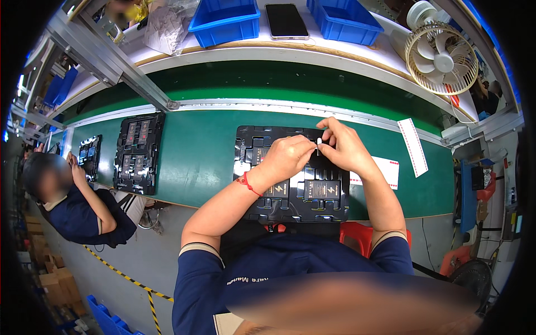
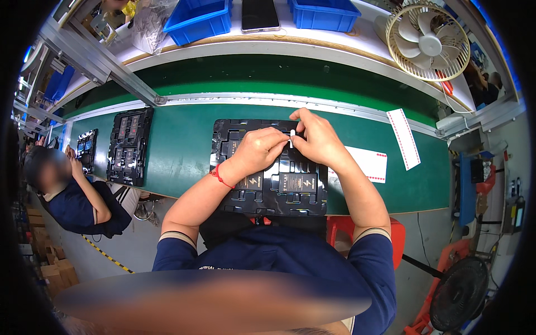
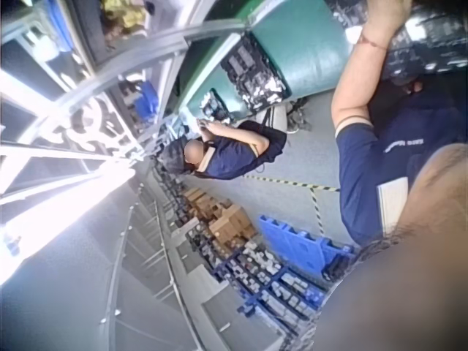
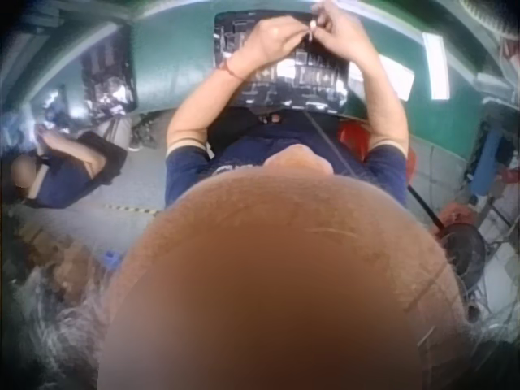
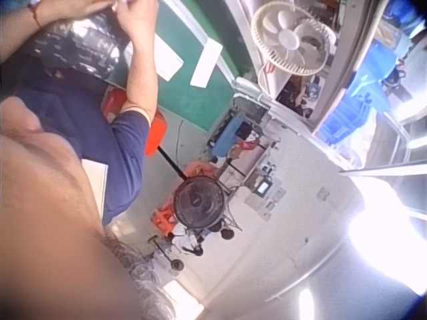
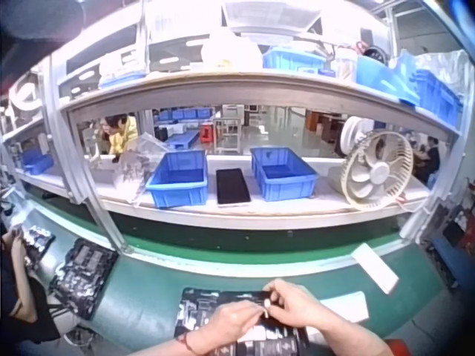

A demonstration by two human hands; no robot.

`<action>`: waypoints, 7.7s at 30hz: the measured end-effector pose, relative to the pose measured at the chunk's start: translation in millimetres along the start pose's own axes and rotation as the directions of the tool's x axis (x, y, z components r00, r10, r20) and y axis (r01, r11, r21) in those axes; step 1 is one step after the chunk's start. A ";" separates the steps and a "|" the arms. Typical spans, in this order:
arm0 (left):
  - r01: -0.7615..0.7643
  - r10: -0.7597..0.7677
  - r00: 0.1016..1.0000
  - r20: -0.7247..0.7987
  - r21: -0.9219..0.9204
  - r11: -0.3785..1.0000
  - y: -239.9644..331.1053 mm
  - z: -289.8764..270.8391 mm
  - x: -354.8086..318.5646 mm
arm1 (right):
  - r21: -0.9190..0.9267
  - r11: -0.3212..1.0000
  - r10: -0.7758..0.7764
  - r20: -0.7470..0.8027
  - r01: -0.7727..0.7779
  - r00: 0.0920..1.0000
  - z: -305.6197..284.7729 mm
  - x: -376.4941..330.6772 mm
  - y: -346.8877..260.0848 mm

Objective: Assembling small electronic components into trays on a production line.

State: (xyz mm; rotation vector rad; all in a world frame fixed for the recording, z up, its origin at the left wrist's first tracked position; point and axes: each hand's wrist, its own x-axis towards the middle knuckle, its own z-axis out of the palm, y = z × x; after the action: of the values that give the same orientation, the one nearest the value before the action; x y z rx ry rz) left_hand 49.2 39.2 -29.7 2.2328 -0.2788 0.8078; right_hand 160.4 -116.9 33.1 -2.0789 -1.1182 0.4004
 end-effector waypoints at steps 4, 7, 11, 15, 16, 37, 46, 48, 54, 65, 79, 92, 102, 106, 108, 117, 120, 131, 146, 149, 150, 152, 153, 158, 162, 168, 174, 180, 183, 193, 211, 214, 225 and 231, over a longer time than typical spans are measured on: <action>-0.016 0.016 1.000 0.007 0.003 1.000 1.7 -1.6 0.9 | -0.161 0.959 -0.255 -0.137 0.232 0.957 -4.1 -3.4 -4.3; 0.001 -0.001 1.000 0.001 0.012 1.000 0.9 -1.3 -0.1 | -0.421 0.847 -0.392 -0.087 0.323 0.916 -2.4 -5.7 -15.1; -0.006 0.006 1.000 0.013 -0.004 1.000 3.2 0.8 3.4 | -0.543 0.777 -0.385 -0.010 0.318 0.923 -2.9 -7.7 -12.4; -0.039 0.039 0.999 0.000 0.003 0.999 3.7 -0.2 4.2 | -0.590 0.706 -0.473 0.021 0.393 0.881 4.3 -2.4 -8.5; -0.024 0.024 1.000 0.017 0.021 0.999 4.1 -2.5 3.4 | -0.582 0.708 -0.476 0.025 0.400 0.879 7.6 -0.1 -9.6; -0.084 0.057 0.942 0.332 0.067 0.994 12.9 -8.2 -0.2 | -0.292 0.852 0.210 -0.570 -0.435 0.794 -51.6 -133.6 181.6; -0.009 0.005 0.954 0.298 0.013 1.000 10.0 -4.3 1.0 | -0.219 0.922 0.165 -0.524 -0.320 0.835 -59.5 -137.8 191.6; 0.020 -0.014 0.969 0.247 -0.019 1.000 8.2 -0.9 -0.5 | -0.145 0.927 0.226 -0.519 -0.345 0.824 -60.5 -144.5 190.5; 0.056 -0.049 0.990 0.129 -0.053 0.997 4.1 -7.9 2.9 | 0.064 0.936 0.313 -0.601 -0.346 0.735 -68.1 -153.1 161.2; -0.019 0.034 0.949 0.313 -0.050 0.999 36.9 -39.0 -2.1 | -0.266 0.894 -0.403 -0.124 0.361 0.907 -4.4 -101.1 20.2; -0.051 0.016 0.951 0.308 0.105 0.993 68.9 -14.5 -51.2 | -0.030 0.966 -0.244 0.220 0.256 0.944 -15.3 -84.7 7.4; 0.033 -0.033 0.999 -0.004 0.166 0.986 66.3 0.8 -45.0 | 0.611 0.754 0.104 0.251 -0.241 0.962 -10.6 -44.2 -2.7; 0.046 -0.041 0.999 -0.035 0.159 0.986 66.3 2.7 -45.0 | 0.489 0.775 0.135 0.490 -0.399 0.861 0.0 -31.2 2.9; 0.063 -0.059 0.998 -0.026 0.157 0.986 68.1 1.5 -44.0 | 0.488 0.779 0.111 0.511 -0.394 0.853 2.3 -30.7 5.1; 0.060 -0.057 0.998 -0.025 0.156 0.986 67.9 1.8 -44.2 | 0.485 0.780 0.116 0.509 -0.396 0.853 2.9 -30.3 4.7; 0.048 -0.044 0.999 -0.030 0.156 0.987 66.9 2.7 -44.9 | 0.387 0.847 0.147 0.488 -0.364 0.860 1.3 -30.6 -5.7; 0.041 -0.034 0.998 -0.043 0.171 0.984 66.4 2.6 -44.8 | 0.220 0.948 0.134 0.377 -0.229 0.916 -4.1 -36.1 -16.4; 0.019 -0.014 0.999 -0.031 0.172 0.985 69.8 3.4 -41.2 | -0.487 0.768 -0.457 0.036 0.415 0.889 4.7 -66.0 -28.0; 0.041 -0.044 0.999 0.015 0.157 0.987 82.3 2.0 -51.8 | -0.197 0.942 -0.298 -0.112 0.273 0.948 -18.1 -90.5 -5.0; -0.003 -0.026 0.990 0.141 0.207 0.978 84.6 6.8 -60.7 | -0.426 0.897 -0.112 -0.472 -0.115 0.875 -46.4 -106.2 66.9; -0.008 -0.022 0.990 0.143 0.204 0.979 84.8 6.4 -60.5 | -0.468 0.831 -0.033 -0.579 -0.300 0.814 -51.2 -111.9 94.1; -0.008 -0.024 0.990 0.139 0.226 0.974 85.4 6.0 -59.7 | -0.488 0.736 0.093 -0.614 -0.470 0.784 -58.6 -125.2 146.7; -0.010 -0.022 0.990 0.137 0.225 0.974 85.1 6.7 -60.0 | -0.489 0.735 0.090 -0.616 -0.469 0.783 -58.6 -129.3 157.5; -0.007 -0.025 0.990 0.138 0.228 0.974 84.4 8.3 -60.5 | -0.444 0.707 0.264 -0.556 -0.550 0.788 -59.4 -133.3 174.3; -0.015 -0.020 0.988 0.151 0.229 0.973 83.7 7.8 -59.9 | -0.372 0.777 0.270 -0.532 -0.508 0.802 -61.9 -132.7 188.1; -0.007 -0.029 0.987 0.158 0.223 0.975 84.5 3.2 -60.9 | -0.254 0.884 0.212 -0.530 -0.392 0.821 -61.8 -135.1 194.0; 0.156 -0.152 0.988 -0.032 0.253 0.955 81.6 -33.7 -69.1 | 0.296 0.909 0.375 -0.272 -0.294 0.886 -80.6 -160.9 212.3; 0.349 -0.250 0.919 -0.304 0.337 0.874 58.5 -80.8 -84.9 | -0.165 0.985 -0.042 -0.528 -0.054 0.848 -70.0 -126.0 69.0; 0.383 -0.275 0.901 -0.335 0.320 0.867 50.3 -84.1 -98.4 | -0.097 0.970 -0.241 -0.303 0.222 0.922 -16.9 -84.2 13.2; 0.355 -0.299 0.918 -0.261 0.200 0.913 52.4 -95.4 -122.0 | -0.261 0.795 -0.429 0.397 0.548 0.812 63.3 -37.6 -64.4; 0.254 -0.214 0.943 -0.254 0.137 0.957 42.9 -73.5 -98.9 | 0.547 0.829 -0.065 0.302 -0.117 0.951 54.1 11.2 -59.3; 0.276 -0.244 0.922 -0.301 0.069 0.959 38.7 -69.4 -101.9 | 0.584 0.770 -0.034 0.438 -0.256 0.898 59.5 21.8 -67.4; 0.298 -0.272 0.914 -0.302 0.044 0.954 40.4 -67.5 -100.5 | 0.469 0.817 -0.053 0.642 -0.336 0.765 79.6 34.9 -56.4; 0.294 -0.267 0.913 -0.308 0.041 0.955 39.0 -66.6 -101.6 | 0.451 0.824 -0.044 0.653 -0.342 0.756 81.6 36.8 -58.2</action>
State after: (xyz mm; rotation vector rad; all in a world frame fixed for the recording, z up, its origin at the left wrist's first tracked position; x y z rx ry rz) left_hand -77.3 54.3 -35.6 2.1246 0.2242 0.9969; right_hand 100.8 -29.1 21.8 -1.5246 -1.0152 1.4387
